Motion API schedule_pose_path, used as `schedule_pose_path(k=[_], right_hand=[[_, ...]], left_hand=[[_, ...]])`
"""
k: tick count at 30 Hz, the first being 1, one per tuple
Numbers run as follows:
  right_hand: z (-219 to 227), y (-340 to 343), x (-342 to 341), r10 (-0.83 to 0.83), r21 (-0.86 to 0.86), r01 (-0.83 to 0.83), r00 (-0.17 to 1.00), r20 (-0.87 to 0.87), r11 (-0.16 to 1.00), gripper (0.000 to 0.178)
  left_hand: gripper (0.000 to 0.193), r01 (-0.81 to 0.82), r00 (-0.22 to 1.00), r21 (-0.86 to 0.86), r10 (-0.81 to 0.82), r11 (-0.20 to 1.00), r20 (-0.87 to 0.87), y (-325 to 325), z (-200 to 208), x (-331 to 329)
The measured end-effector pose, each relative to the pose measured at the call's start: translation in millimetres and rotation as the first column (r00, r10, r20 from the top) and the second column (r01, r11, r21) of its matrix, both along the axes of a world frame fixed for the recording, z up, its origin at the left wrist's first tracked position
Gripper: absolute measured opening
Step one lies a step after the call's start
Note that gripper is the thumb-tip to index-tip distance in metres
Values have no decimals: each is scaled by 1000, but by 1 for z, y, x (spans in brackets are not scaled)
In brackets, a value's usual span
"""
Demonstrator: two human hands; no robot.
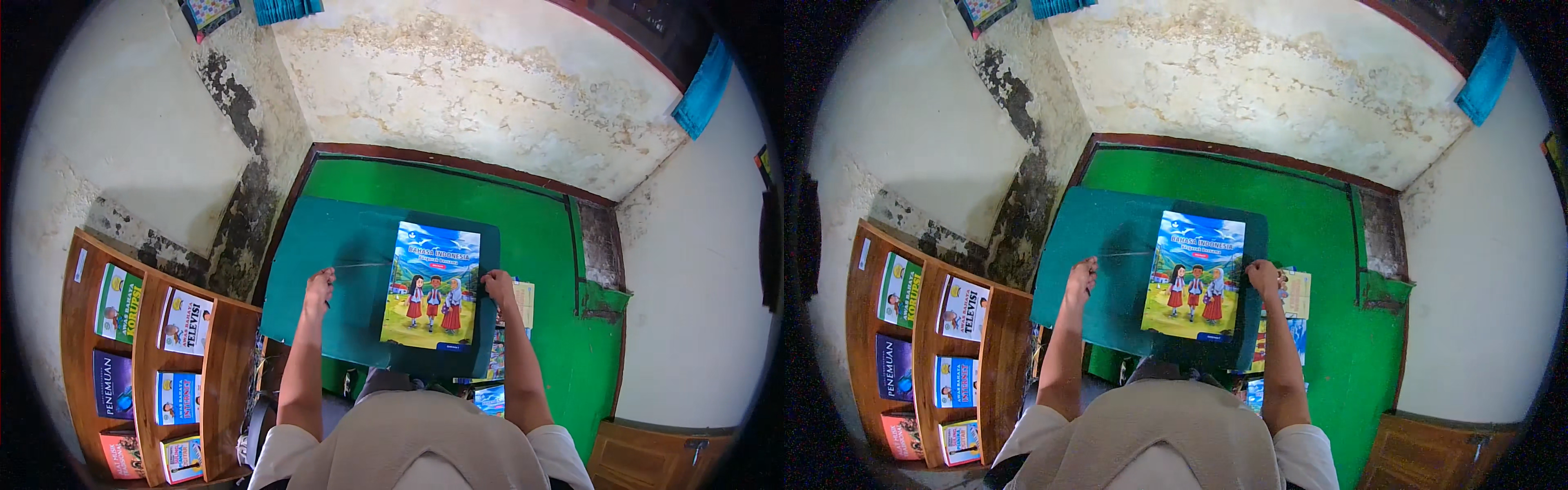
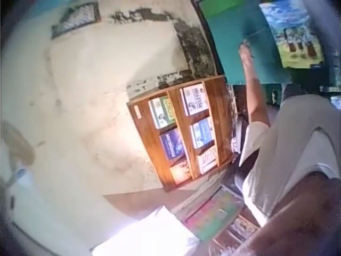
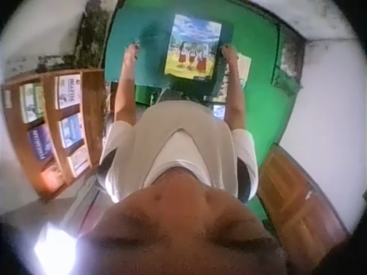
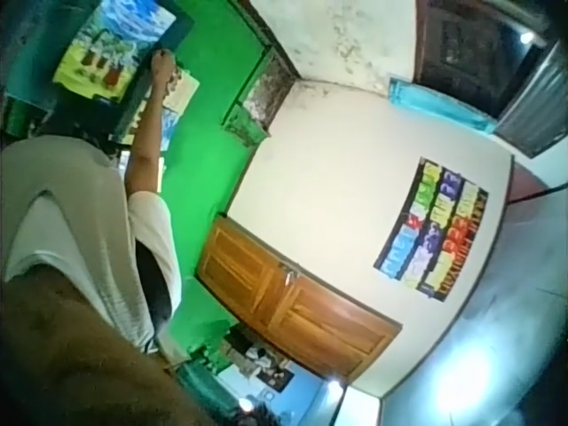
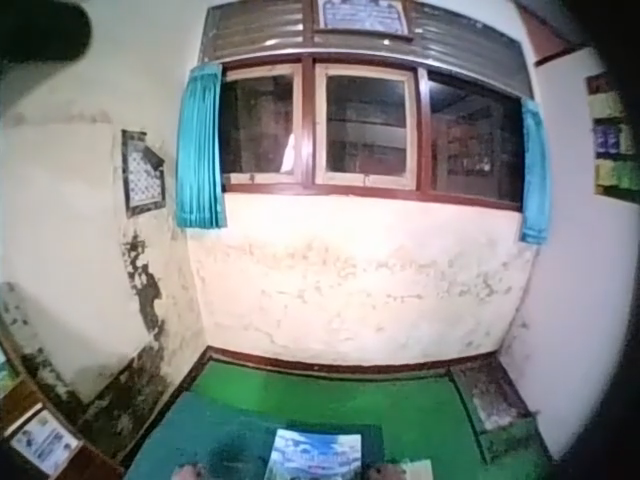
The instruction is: Sorting and inspecting several books on a green table within a library setting.
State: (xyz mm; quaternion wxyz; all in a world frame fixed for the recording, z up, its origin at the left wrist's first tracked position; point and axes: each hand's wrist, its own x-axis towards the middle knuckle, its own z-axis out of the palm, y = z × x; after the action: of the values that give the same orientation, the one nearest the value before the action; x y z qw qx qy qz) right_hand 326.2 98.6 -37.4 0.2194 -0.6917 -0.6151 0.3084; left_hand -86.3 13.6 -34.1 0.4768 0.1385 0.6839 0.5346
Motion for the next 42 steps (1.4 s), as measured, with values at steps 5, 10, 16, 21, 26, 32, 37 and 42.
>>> schedule_pose_path(k=[5,10,16,21,26,32,37,42], right_hand=[[3,8,5,101,-99,-94,993,66,991,23],[4,8,10,205,-174,-179,968,146,968,24],[1,6,18,236,-189,-210,963,132,959,25],[18,11,48,-57,-311,-111,873,-484,944,26],[47,2,72,-399,-431,-29,325,-857,902,37],[68,-37,49,-539,-329,770,23,-842,546,47],[41,-86,10,-402,303,619,736,-544,725,60],[14,-115,-32,-123,266,300,842,-525,916,60]], left_hand=[[20,-77,990,66,68,995,127,-8,6,-23],[22,-153,961,110,122,982,248,-38,2,-48],[25,-265,900,148,189,953,392,-40,18,-61],[27,-373,827,170,244,912,506,-8,43,-29],[30,-468,735,175,272,866,621,-5,53,-6],[46,99,994,488,-67,867,-83,-38,22,1],[43,295,954,177,-280,939,-106,-57,11,73],[44,459,712,30,-347,888,-611,-57,10,121]])
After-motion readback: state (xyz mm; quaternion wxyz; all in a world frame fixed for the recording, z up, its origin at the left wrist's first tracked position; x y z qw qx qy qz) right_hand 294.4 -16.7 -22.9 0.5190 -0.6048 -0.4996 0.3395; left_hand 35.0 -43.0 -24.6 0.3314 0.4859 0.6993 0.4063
